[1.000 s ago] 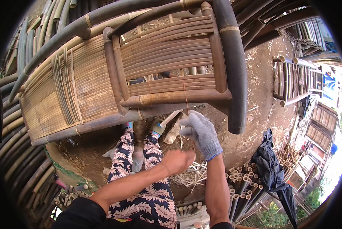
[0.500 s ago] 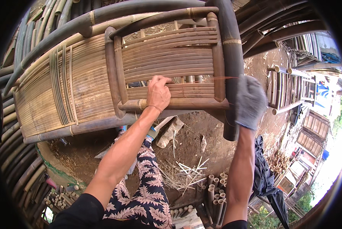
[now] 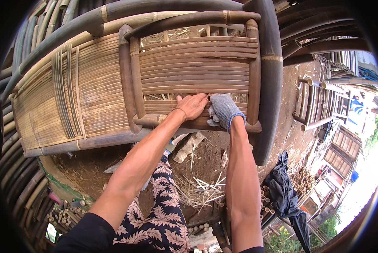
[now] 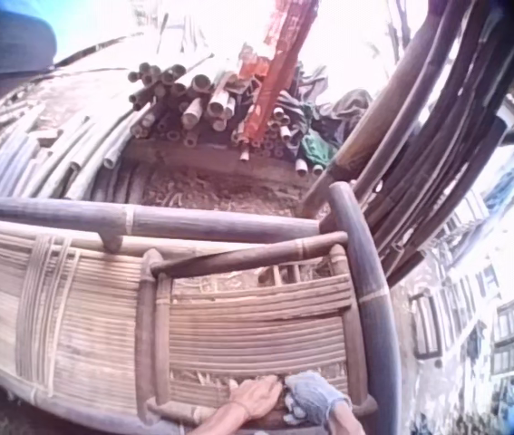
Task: The person builds a bamboo structure by hand, using a thin cord to lash together bamboo slats and support poles.
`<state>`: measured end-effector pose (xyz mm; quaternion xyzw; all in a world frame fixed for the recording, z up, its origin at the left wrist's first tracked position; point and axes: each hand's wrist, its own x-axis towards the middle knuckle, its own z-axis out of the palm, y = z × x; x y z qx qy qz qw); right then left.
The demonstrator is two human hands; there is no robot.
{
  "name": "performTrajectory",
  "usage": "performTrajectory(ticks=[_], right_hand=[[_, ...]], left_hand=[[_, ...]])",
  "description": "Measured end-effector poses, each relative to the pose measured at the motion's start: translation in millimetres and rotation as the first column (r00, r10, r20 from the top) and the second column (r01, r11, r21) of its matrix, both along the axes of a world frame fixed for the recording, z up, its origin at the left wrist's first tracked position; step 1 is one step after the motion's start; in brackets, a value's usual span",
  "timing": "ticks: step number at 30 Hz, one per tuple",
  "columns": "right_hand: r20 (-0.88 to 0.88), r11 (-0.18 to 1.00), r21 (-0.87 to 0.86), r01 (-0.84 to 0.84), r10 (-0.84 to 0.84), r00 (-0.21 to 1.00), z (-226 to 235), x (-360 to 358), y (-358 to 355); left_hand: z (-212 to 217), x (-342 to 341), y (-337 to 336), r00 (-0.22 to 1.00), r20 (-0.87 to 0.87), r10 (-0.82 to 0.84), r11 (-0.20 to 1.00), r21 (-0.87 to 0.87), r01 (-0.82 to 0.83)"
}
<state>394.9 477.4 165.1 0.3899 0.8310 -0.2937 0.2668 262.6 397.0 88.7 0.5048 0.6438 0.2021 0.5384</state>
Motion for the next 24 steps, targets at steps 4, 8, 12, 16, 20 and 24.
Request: performTrajectory(ticks=[4,8,12,16,20,24], right_hand=[[0.051,0.998,-0.064,-0.022,0.025,0.998,9.0,3.1,10.2],[-0.002,0.903,-0.147,0.404,-0.409,0.913,30.9,0.4,6.1],[-0.495,0.357,-0.536,0.765,-0.867,0.058,119.5,31.4,5.3],[-0.81,0.204,-0.216,0.955,-0.584,-0.058,171.2,91.7,-0.6],[-0.508,0.692,0.455,0.561,-0.315,0.802,138.2,37.2,-44.3],[-0.44,0.753,0.567,0.334,-0.066,0.896,69.7,17.0,-77.1]], left_hand=[[10.4,15.1,15.9,0.998,-0.03,0.046,0.995,-0.088,-0.049],[8.4,28.3,-5.7,0.924,0.043,0.381,0.919,0.095,-0.383],[8.3,5.9,-29.7,0.847,0.087,0.525,0.817,0.23,-0.529],[35.2,-18.9,-43.9,0.709,0.566,0.42,0.903,-0.182,-0.389],[59.0,-27.2,-41.6,0.62,0.711,0.33,0.943,-0.279,-0.182],[46.9,-14.9,-32.3,0.513,0.807,0.293,0.953,-0.288,-0.09]])
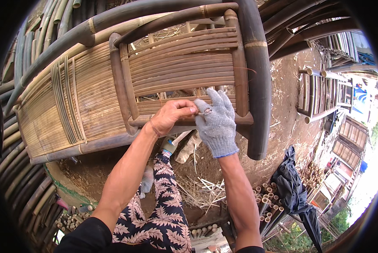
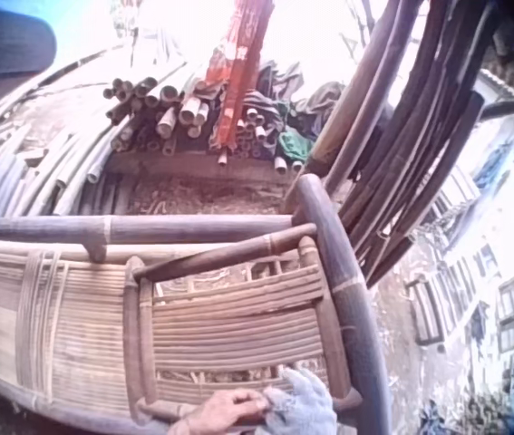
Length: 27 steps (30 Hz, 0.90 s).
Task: The person builds a bamboo structure by hand, using a thin cord to lash together bamboo slats and support poles.
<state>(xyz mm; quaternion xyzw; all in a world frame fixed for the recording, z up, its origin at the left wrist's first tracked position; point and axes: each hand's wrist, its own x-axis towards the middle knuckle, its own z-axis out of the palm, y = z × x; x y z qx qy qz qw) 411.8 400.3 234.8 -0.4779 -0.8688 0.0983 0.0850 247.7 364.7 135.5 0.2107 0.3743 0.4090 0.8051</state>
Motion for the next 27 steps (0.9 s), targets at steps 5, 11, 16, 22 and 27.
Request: performTrajectory(ticks=[5,11,16,22,27], right_hand=[[-0.265,0.938,-0.321,0.128,-0.219,0.939,74.3,25.1,-30.5],[-0.924,0.913,-0.38,-0.145,-0.371,0.088,216.0,114.7,-43.5],[-0.069,0.224,-0.871,0.438,-0.937,0.343,123.2,79.5,-1.3],[0.001,0.203,-0.921,0.332,-0.852,0.523,76.8,-6.3,17.2],[-0.588,0.588,-0.807,0.055,-0.809,0.023,106.1,-2.0,43.6]], left_hand=[[11.2,-0.8,-2.9,0.719,-0.633,0.287,0.954,0.258,-0.153],[80.9,79.1,-39.2,0.725,-0.52,0.451,0.551,0.801,0.232],[159.4,119.1,-124.4,0.923,-0.285,0.258,0.371,0.911,0.178],[142.2,100.7,-150.3,0.954,-0.147,0.262,0.409,0.912,0.029],[35.2,33.6,-40.1,0.412,-0.763,0.499,0.822,0.567,0.055]])
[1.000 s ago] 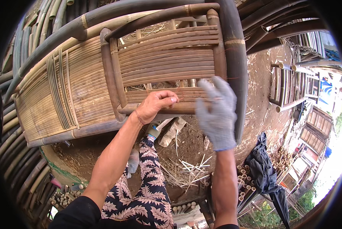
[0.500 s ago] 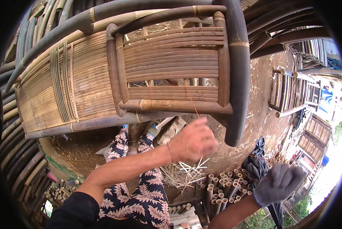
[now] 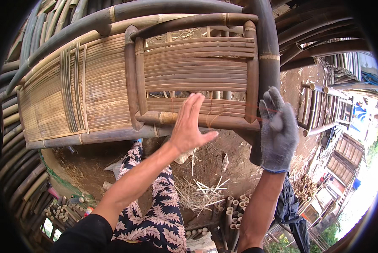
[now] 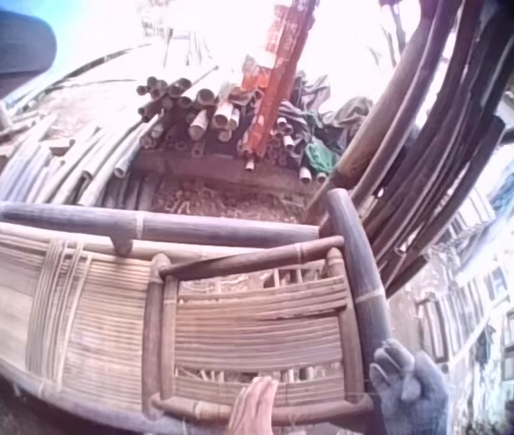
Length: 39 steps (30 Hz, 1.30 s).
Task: The person builds a bamboo structure by hand, using a thin cord to lash together bamboo slats and support poles.
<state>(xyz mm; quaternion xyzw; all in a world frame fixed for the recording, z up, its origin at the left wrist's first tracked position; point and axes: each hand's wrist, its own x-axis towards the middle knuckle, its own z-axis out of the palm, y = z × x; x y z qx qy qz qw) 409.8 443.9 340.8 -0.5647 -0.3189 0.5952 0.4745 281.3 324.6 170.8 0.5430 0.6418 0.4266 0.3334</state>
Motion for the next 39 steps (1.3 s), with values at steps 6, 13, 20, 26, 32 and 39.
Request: performTrajectory(ticks=[6,13,20,26,32,39], right_hand=[[0.686,0.356,-0.71,-0.607,0.156,-0.711,-48.2,57.8,-7.9],[0.886,0.356,-0.381,-0.853,0.405,-0.227,-80.3,-7.2,-106.4],[0.739,0.28,-0.597,-0.752,0.557,-0.379,-35.7,49.9,-71.5],[0.852,0.659,-0.458,-0.597,0.518,-0.082,-57.3,76.7,-66.9],[0.866,0.677,-0.427,-0.6,0.496,-0.056,-75.2,85.3,-67.4],[0.769,0.878,-0.366,-0.307,0.472,0.432,-30.6,35.7,-57.7]], left_hand=[[-65.6,-1.9,20.0,0.857,-0.424,-0.291,0.947,-0.255,0.196],[-68.7,-4.5,28.3,0.889,-0.309,-0.338,0.935,-0.222,0.278],[-72.8,-8.5,24.0,0.878,-0.403,-0.257,0.964,-0.174,0.203],[-69.9,-30.0,21.1,0.897,-0.413,-0.158,0.984,-0.144,0.107],[-60.1,-34.7,26.3,0.872,-0.433,-0.231,0.963,-0.228,0.142],[-72.0,-45.0,19.8,0.921,-0.307,-0.239,0.962,-0.204,0.182]])
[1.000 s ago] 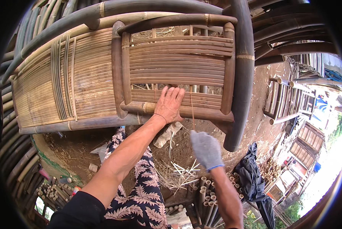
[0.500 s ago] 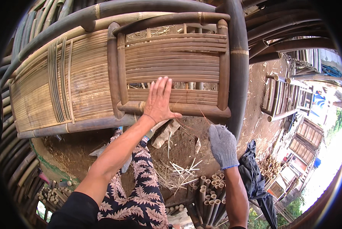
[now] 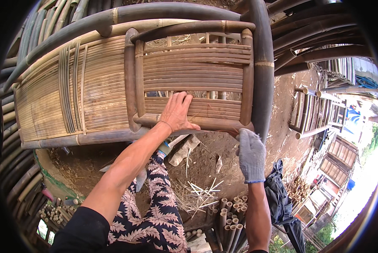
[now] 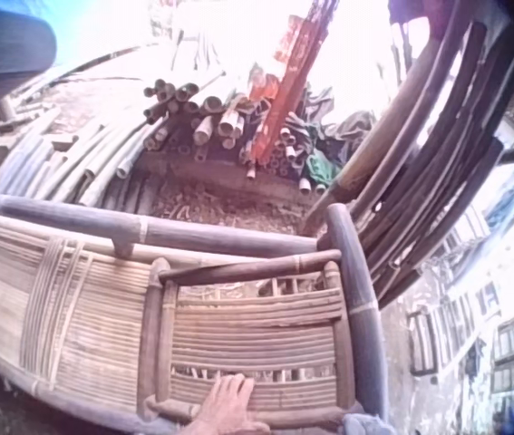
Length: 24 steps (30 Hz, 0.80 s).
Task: The person builds a bamboo structure by hand, using a thin cord to lash together bamboo slats and support poles.
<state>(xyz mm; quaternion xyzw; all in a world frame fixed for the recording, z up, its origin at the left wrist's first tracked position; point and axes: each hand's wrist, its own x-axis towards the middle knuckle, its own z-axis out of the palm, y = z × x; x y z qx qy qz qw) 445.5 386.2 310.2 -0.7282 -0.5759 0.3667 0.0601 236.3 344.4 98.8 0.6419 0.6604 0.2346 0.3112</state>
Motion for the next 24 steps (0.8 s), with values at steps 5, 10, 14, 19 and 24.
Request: performTrajectory(ticks=[5,10,14,19,24], right_hand=[[0.035,0.873,0.435,-0.222,0.23,0.972,81.3,12.9,-11.3],[0.118,0.839,0.518,-0.166,0.122,0.985,154.7,11.0,-45.3],[0.282,0.764,0.604,-0.228,0.063,0.957,189.8,1.1,-56.2],[0.316,0.4,0.683,-0.611,0.593,0.741,221.0,4.4,-37.8],[0.365,0.589,0.726,-0.356,0.109,0.924,155.9,44.0,57.7]], left_hand=[[-36.4,-43.4,-57.9,0.956,-0.281,-0.081,0.982,-0.188,0.028],[-49.1,-61.2,-56.1,0.947,-0.29,-0.139,0.984,-0.152,0.098],[-16.2,-61.1,-39.1,0.868,-0.446,-0.218,0.93,-0.365,0.046],[100.8,19.6,8.4,0.959,0.186,-0.216,0.921,0.365,0.137],[83.3,28.0,43.3,0.777,0.538,0.327,0.903,0.063,-0.424]])
